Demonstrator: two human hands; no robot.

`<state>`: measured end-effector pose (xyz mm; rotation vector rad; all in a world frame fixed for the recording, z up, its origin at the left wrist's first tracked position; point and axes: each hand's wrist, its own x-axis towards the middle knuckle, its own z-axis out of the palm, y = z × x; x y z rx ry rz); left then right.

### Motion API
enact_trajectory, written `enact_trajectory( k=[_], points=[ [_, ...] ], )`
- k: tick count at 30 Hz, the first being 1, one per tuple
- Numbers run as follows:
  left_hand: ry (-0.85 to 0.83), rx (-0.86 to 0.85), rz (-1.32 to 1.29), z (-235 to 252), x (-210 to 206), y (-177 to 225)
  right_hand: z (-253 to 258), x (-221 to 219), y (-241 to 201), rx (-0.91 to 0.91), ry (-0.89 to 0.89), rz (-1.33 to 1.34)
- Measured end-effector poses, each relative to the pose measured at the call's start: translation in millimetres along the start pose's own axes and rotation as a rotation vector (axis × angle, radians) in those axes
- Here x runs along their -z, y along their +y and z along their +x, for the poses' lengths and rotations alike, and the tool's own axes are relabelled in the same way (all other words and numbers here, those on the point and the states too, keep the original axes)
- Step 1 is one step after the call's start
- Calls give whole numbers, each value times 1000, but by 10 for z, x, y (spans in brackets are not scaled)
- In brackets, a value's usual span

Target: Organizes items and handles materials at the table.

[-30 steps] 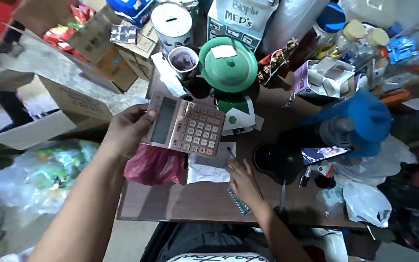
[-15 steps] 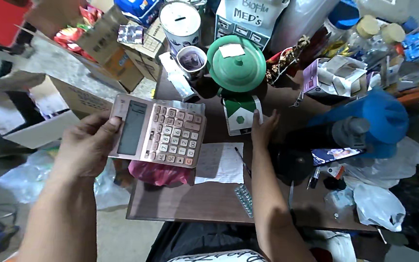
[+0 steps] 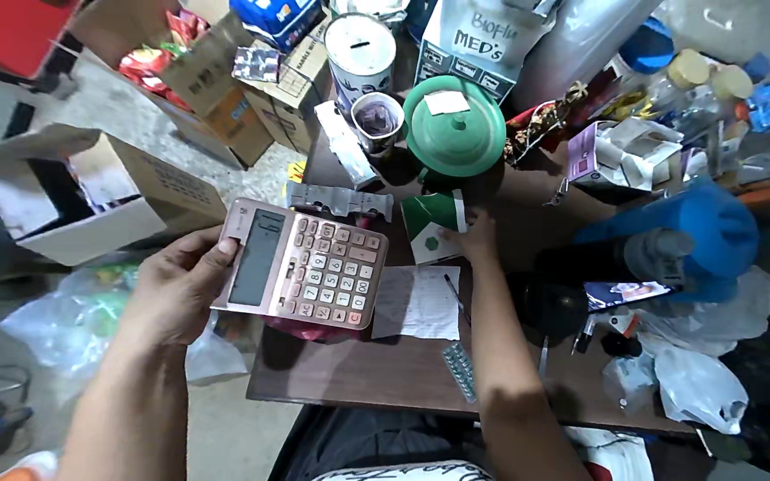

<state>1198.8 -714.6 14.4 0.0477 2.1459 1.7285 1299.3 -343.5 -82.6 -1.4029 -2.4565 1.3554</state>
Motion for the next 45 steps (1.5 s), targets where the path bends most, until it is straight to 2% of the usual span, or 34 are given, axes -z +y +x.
enact_trajectory(
  k=[7, 11, 15, 20, 23, 27, 31, 35, 41, 45],
  points=[
    [-32, 17, -13, -82, -46, -25, 85, -39, -91, -79, -145, -94],
    [-81, 16, -14, -92, -149, -52, -97, -139, -159, -24, -21, -123],
    [-136, -4, -20, -12, -321, 14, -217, -273, -10, 92, 111, -44],
    [-184, -69, -35, 43, -438, 111, -251, -198, -12, 48, 40, -56],
    [-198, -58, -33, 5, -454, 93, -247, -193, 29, 14, 15, 32],
    [-231, -26, 113, -81, -492, 32, -316, -169, 129, 107, 87, 265],
    [-286, 34, 183, -126, -732, -41, -440, 54, 162, 121, 165, 453],
    [-366, 64, 219, -50, -1129, -84, -737, 363, -80, 61, 218, 564],
    [-637, -142, 437, 702, -1798, 13, -1034, 731, -261, 198, 253, 751],
    [-719, -155, 574, 1124, -2257, -39, -1119, 771, -230, 281, 169, 773]
  ],
)
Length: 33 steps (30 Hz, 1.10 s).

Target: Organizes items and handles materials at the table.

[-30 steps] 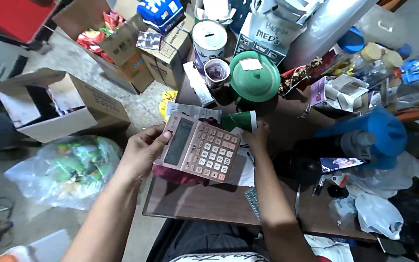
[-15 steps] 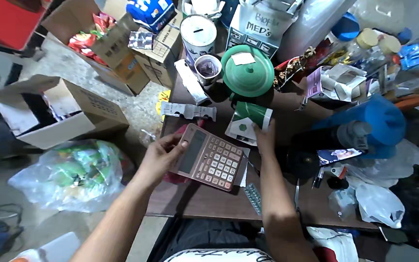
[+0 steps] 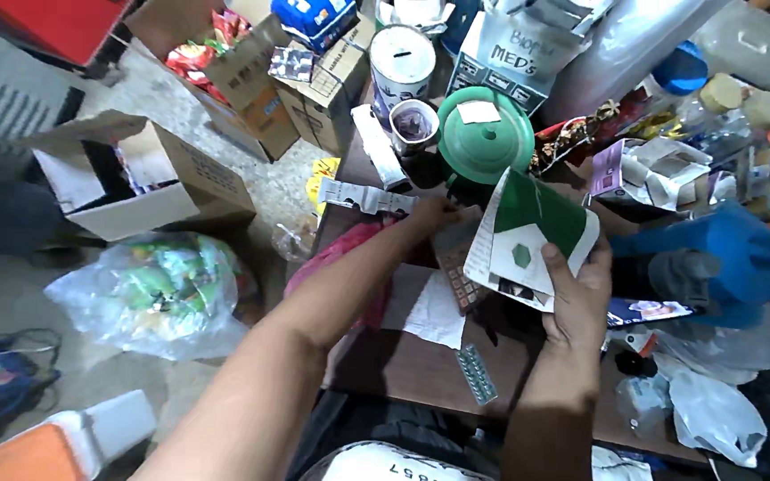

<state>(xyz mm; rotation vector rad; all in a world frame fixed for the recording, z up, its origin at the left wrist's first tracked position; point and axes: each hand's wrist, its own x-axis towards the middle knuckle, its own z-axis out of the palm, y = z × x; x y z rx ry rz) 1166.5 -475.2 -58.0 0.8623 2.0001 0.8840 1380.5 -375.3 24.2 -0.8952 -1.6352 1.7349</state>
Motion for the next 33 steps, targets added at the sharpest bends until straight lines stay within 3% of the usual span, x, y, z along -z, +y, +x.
enact_trajectory(
  k=[4, 6, 9, 12, 15, 17, 21, 26, 29, 33],
  points=[
    [112, 90, -76, 58, -112, 42, -102, -11, 116, -103, -68, 27],
    [170, -1, -96, -170, -103, 50, -191, 13, 188, -157, -100, 8],
    [222, -149, 105, -713, 101, -141, -392, 126, 328, -231, -154, -49],
    [363, -35, 263, -1272, 391, -559, -636, 224, 449, -301, -202, -92],
    [442, 187, 186, -1574, 529, -757, -831, 212, 517, -336, -223, -104],
    [460, 212, 169, -1564, 495, -788, -903, 182, 560, -349, -235, -101],
    [468, 90, 307, -1317, 352, -750, -908, 105, 590, -378, -243, -128],
    [297, 57, 595, -1203, 287, -625, -865, 67, 593, -344, -246, -167],
    [299, 22, 666, -1249, 278, -602, -854, 43, 608, -353, -237, -161],
    [380, -65, 565, -1622, 370, -573, -818, -13, 698, -295, -248, -179]
  ],
)
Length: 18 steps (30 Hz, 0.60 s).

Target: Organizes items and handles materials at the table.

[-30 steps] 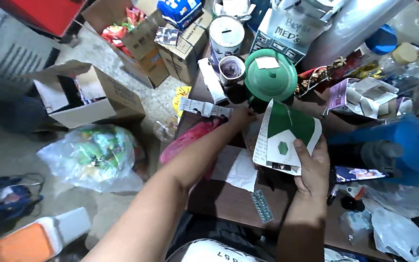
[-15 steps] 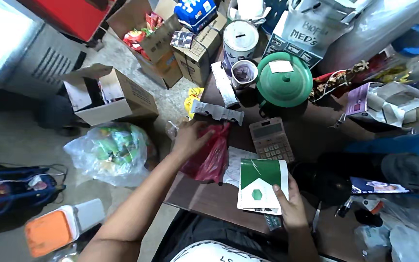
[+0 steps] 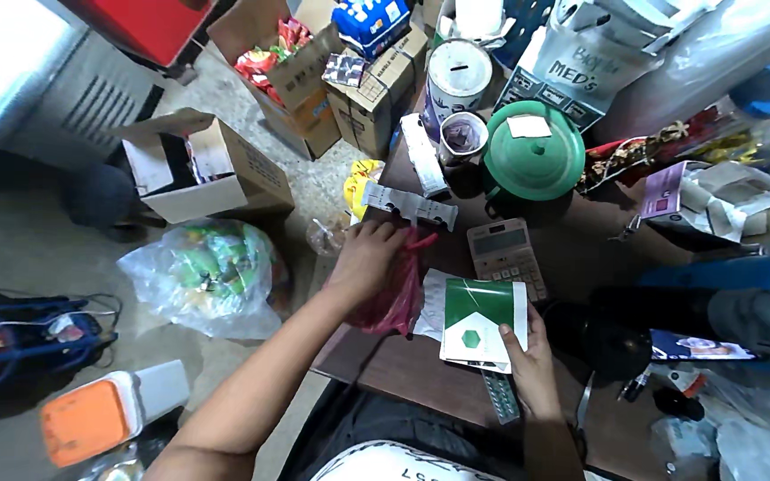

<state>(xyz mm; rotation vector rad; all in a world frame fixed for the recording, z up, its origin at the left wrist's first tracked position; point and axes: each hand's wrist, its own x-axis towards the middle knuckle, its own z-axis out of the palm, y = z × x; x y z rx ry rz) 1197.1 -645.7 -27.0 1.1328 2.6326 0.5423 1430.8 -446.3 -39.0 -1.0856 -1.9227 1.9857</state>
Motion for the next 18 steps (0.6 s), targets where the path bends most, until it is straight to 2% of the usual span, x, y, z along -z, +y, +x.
enact_trajectory(
  k=[5, 10, 15, 18],
  points=[
    [247, -191, -175, -748, 277, -267, 263, -251, 50, 131, -42, -213],
    [392, -251, -260, -1246, 406, -332, 572, -841, -40, 109, -177, -297],
    [450, -274, -295, -1096, 621, -271, 778, -1402, 4, 39, -300, -257],
    [419, -295, -278, -764, 593, -342, 823, -1463, 9, 42, -301, -308]
  ],
)
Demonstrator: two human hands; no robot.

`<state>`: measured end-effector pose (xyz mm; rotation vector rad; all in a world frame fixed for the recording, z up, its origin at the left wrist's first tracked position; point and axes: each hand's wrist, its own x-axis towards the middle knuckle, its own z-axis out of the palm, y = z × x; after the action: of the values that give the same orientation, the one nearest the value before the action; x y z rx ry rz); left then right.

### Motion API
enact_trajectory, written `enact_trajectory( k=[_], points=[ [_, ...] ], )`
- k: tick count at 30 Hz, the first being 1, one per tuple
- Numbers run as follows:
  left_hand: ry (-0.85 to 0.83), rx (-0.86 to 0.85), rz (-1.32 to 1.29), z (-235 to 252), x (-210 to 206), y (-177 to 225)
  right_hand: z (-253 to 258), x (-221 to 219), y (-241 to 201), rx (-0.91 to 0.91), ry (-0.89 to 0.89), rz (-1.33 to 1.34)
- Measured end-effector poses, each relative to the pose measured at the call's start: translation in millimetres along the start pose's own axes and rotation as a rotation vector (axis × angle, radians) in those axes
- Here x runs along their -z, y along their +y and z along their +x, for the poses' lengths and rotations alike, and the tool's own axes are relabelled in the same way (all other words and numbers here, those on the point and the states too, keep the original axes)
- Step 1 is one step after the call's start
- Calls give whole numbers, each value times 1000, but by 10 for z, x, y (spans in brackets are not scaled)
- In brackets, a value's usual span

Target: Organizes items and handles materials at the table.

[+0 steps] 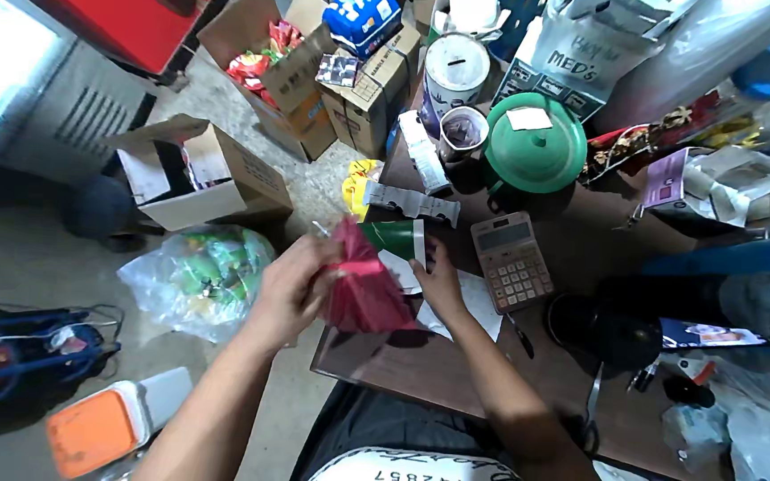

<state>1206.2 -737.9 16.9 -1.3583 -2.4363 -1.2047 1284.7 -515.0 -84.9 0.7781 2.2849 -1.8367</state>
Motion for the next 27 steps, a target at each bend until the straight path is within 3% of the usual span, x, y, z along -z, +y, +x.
enact_trajectory(
  k=[4, 6, 8, 12, 14, 16, 19, 23, 27],
  points=[
    [-76, 37, -87, 312, -383, -374, -291, 251, 46, 183, 141, -139],
    [-53, 65, -112, 427, -600, -491, -521, 378, 239, 374, 317, -191],
    [-34, 98, -119, 523, -793, -577, -732, 446, 487, 452, 397, -306],
    [-55, 133, -131, 577, -1081, -667, -1021, 258, 862, 361, 175, -718],
    [-39, 132, -78, 528, -1117, -645, -1117, 88, 968, 391, 154, -836],
    [-4, 112, 40, 402, -1091, -544, -1194, 26, 1057, 423, 171, -891],
    [81, -64, 118, -34, -1122, -198, -1275, 74, 1173, 449, 143, -918],
    [-259, -237, -111, -898, -1473, 246, -1460, 175, 1394, 577, 79, -865],
    [-300, -105, -95, -1376, -1812, 402, -1661, 244, 1580, 768, 31, -815]
  ],
)
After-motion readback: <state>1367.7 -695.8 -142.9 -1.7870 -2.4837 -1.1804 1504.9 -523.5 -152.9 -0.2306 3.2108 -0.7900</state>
